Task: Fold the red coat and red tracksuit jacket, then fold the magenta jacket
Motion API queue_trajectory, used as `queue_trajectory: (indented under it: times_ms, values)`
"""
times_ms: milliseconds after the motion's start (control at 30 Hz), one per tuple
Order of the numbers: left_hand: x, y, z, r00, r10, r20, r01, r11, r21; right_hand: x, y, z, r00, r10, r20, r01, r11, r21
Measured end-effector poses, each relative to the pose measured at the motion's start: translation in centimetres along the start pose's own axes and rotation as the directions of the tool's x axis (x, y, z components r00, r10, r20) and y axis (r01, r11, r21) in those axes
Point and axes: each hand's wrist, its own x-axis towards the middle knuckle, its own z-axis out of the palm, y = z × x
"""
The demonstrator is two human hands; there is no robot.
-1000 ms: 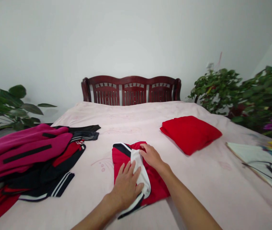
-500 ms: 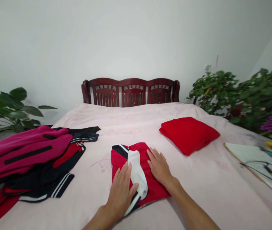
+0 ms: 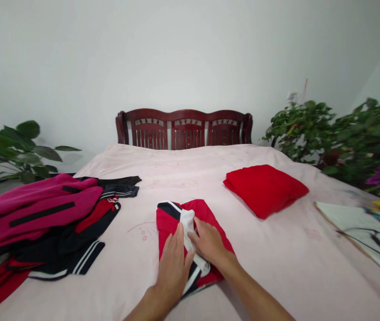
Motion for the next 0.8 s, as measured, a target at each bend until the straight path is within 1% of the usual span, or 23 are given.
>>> queue_trajectory:
  times_ms: [100,133,200,233,300,367,400,467,500,533,567,600,633,667,700,733,800]
  values:
    - [0.3,0.5,-1.5,0.998,-0.063,0.014,0.065,0.988,-0.142,1.0,0.0,-0.2,1.0,0.01,0.019,-0.013,0.984,0.175]
    - [0.4,0.7,-2.1,0.998,-0.055,0.03,0.059,0.986,-0.155,1.4,0.3,-0.6,1.0,0.002,-0.002,-0.002,0.973,0.23]
    - [0.7,1.1,-2.8,0.996,0.013,0.087,-0.004,0.994,-0.108,2.1,1.3,-1.5,0.997,-0.013,-0.074,0.033,0.959,0.28]
    - [0.8,1.3,-3.0,0.989,0.065,0.132,-0.058,0.996,-0.062,2.3,1.9,-1.8,0.995,-0.01,-0.101,0.037,0.962,0.271]
    - [0.9,1.7,-2.7,0.959,0.147,0.241,-0.158,0.987,0.028,2.3,2.9,-2.0,0.996,0.025,-0.088,-0.008,0.981,0.194]
    - [0.8,2.0,-1.9,0.936,0.157,0.315,-0.194,0.977,0.088,1.9,3.6,-1.6,0.997,0.065,-0.052,-0.061,0.996,0.072]
    - [0.7,2.1,-1.4,0.934,0.147,0.327,-0.192,0.975,0.109,1.6,3.9,-1.2,0.995,0.071,-0.064,-0.071,0.997,0.008]
    - [0.5,2.2,-0.6,0.939,0.135,0.316,-0.187,0.973,0.138,1.3,4.4,-0.5,0.985,0.063,-0.161,-0.077,0.993,-0.085]
    - [0.4,2.2,-0.4,0.942,0.14,0.306,-0.192,0.97,0.146,1.4,4.7,-0.2,0.974,0.074,-0.213,-0.097,0.99,-0.099]
    - [0.3,2.1,-0.2,0.944,0.146,0.297,-0.197,0.968,0.153,1.5,5.0,-0.1,0.964,0.115,-0.238,-0.139,0.987,-0.086]
    - [0.2,2.1,-0.1,0.945,0.15,0.291,-0.203,0.966,0.158,1.9,5.5,-0.1,0.956,0.186,-0.226,-0.201,0.979,-0.044]
    - [0.1,2.0,-0.1,0.946,0.154,0.285,-0.206,0.965,0.164,2.3,6.0,-0.1,0.945,0.273,-0.182,-0.273,0.962,0.023]
    - [0.1,2.0,-0.1,0.948,0.155,0.278,-0.207,0.964,0.169,2.7,6.5,-0.2,0.931,0.348,-0.113,-0.336,0.935,0.115]
    - [0.0,2.0,-0.1,0.95,0.156,0.27,-0.208,0.963,0.174,3.2,7.0,-0.4,0.918,0.395,-0.038,-0.378,0.901,0.214]
    - [0.0,2.1,-0.2,0.952,0.159,0.261,-0.209,0.962,0.178,3.6,7.5,-0.5,0.913,0.408,0.026,-0.396,0.867,0.303]
    - [-0.1,2.1,-0.2,0.955,0.163,0.248,-0.211,0.961,0.181,3.9,7.9,-0.6,0.918,0.388,0.081,-0.387,0.838,0.385]
    - [-0.2,2.2,0.0,0.961,0.175,0.215,-0.216,0.958,0.186,4.4,8.2,-0.7,0.944,0.271,0.187,-0.33,0.778,0.535]
